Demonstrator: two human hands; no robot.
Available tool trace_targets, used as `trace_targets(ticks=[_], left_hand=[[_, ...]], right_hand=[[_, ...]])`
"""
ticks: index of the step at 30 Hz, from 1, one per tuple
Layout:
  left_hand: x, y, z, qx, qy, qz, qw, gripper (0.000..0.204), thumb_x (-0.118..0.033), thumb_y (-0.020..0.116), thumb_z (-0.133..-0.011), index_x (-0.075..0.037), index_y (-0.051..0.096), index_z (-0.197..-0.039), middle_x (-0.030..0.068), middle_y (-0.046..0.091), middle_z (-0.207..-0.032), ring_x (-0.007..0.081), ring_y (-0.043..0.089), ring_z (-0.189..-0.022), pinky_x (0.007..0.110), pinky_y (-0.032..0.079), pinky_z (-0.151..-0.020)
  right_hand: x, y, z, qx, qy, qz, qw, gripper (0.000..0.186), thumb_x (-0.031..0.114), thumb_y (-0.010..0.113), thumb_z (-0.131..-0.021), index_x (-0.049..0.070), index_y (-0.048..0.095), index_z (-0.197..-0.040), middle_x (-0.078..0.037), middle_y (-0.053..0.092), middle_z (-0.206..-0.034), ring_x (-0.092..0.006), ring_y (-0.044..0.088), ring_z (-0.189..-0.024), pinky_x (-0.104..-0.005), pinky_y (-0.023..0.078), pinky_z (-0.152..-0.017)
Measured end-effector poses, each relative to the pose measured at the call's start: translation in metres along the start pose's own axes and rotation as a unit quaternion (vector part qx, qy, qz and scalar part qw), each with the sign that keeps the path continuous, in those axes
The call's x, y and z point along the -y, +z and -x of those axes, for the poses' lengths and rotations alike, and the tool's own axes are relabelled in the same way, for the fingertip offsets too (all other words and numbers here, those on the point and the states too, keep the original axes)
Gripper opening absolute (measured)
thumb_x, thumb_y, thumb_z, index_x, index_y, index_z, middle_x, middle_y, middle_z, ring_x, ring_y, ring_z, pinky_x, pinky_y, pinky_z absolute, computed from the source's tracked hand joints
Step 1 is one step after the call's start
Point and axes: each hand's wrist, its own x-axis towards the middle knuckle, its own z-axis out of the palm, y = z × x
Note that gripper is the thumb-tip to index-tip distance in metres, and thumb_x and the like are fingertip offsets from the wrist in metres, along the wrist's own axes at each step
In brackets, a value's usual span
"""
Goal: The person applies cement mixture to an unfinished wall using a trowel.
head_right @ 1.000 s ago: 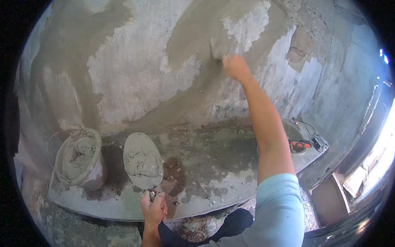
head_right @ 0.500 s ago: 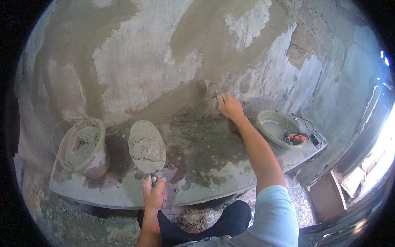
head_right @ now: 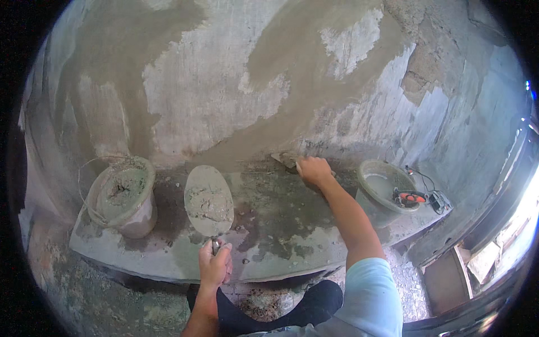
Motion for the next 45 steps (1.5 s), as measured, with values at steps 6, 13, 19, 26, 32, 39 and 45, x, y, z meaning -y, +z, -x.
trace_targets(ticks=[6, 13, 19, 26, 32, 39, 45], left_hand=[[0.013, 0.007, -0.009, 0.04, 0.031, -0.014, 0.999, 0.015, -0.014, 0.065, -0.092, -0.003, 0.054, -0.09, -0.001, 0.052, -0.056, 0.0072, 0.049, -0.042, 0.026, 0.037, -0.038], [0.013, -0.001, -0.009, 0.02, 0.038, -0.019, 0.999, 0.016, -0.014, 0.066, -0.092, -0.002, 0.055, -0.091, -0.0017, 0.053, -0.057, 0.0067, 0.049, -0.043, 0.026, 0.037, -0.039], [0.01, 0.009, -0.011, 0.024, 0.044, -0.018, 0.999, 0.015, -0.009, 0.062, -0.093, -0.007, 0.049, -0.088, -0.0018, 0.047, -0.056, 0.0077, 0.043, -0.039, 0.027, 0.033, -0.035], [0.007, 0.0, -0.007, 0.027, 0.017, 0.081, 0.996, 0.015, -0.01, 0.063, -0.094, -0.006, 0.048, -0.091, -0.0024, 0.046, -0.057, 0.0069, 0.042, -0.041, 0.026, 0.033, -0.036], [0.01, 0.003, -0.007, 0.018, 0.015, 0.093, 0.995, 0.015, -0.011, 0.064, -0.094, -0.005, 0.05, -0.093, -0.002, 0.048, -0.058, 0.0061, 0.044, -0.043, 0.026, 0.034, -0.037], [0.005, 0.009, -0.006, 0.013, 0.0, 0.072, 0.997, 0.016, -0.01, 0.061, -0.094, -0.009, 0.045, -0.092, -0.0033, 0.042, -0.057, 0.0066, 0.038, -0.04, 0.025, 0.033, -0.035], [0.011, 0.006, -0.007, 0.009, 0.028, 0.049, 0.998, 0.016, -0.01, 0.062, -0.094, -0.008, 0.045, -0.093, -0.0027, 0.043, -0.056, 0.0078, 0.042, -0.039, 0.026, 0.032, -0.034]], right_hand=[[-0.041, -0.014, -0.053, -0.25, 0.099, -0.237, 0.934, 0.04, 0.036, 0.046, -0.099, 0.0, 0.064, -0.102, -0.029, 0.067, -0.088, -0.0478, 0.066, -0.089, -0.0538, 0.053, -0.079], [0.048, 0.008, -0.033, -0.033, 0.039, -0.056, 0.997, 0.037, 0.032, 0.046, -0.099, 0.001, 0.065, -0.101, -0.024, 0.07, -0.099, -0.0453, 0.067, -0.093, -0.0551, 0.053, -0.085], [0.029, -0.043, 0.01, 0.016, 0.043, -0.033, 0.998, 0.039, 0.037, 0.044, -0.1, 0.005, 0.065, -0.107, -0.023, 0.07, -0.097, -0.043, 0.067, -0.097, -0.0528, 0.053, -0.086], [0.095, -0.116, 0.068, -0.125, -0.193, -0.197, 0.953, 0.024, 0.028, 0.057, -0.097, 0.006, 0.064, -0.105, -0.017, 0.067, -0.098, -0.0407, 0.063, -0.091, -0.0497, 0.05, -0.081], [0.112, -0.15, 0.092, -0.172, -0.242, -0.132, 0.946, 0.019, 0.024, 0.064, -0.091, 0.007, 0.068, -0.099, -0.01, 0.066, -0.093, -0.0307, 0.064, -0.093, -0.0412, 0.048, -0.087], [0.103, -0.151, 0.096, -0.216, -0.253, -0.069, 0.94, 0.019, 0.026, 0.067, -0.088, 0.01, 0.071, -0.096, -0.006, 0.065, -0.089, -0.0245, 0.064, -0.089, -0.0395, 0.043, -0.093], [0.11, -0.141, 0.091, -0.212, -0.253, -0.083, 0.94, 0.019, 0.026, 0.069, -0.087, 0.01, 0.073, -0.096, -0.005, 0.064, -0.088, -0.0242, 0.063, -0.088, -0.0398, 0.042, -0.092]])
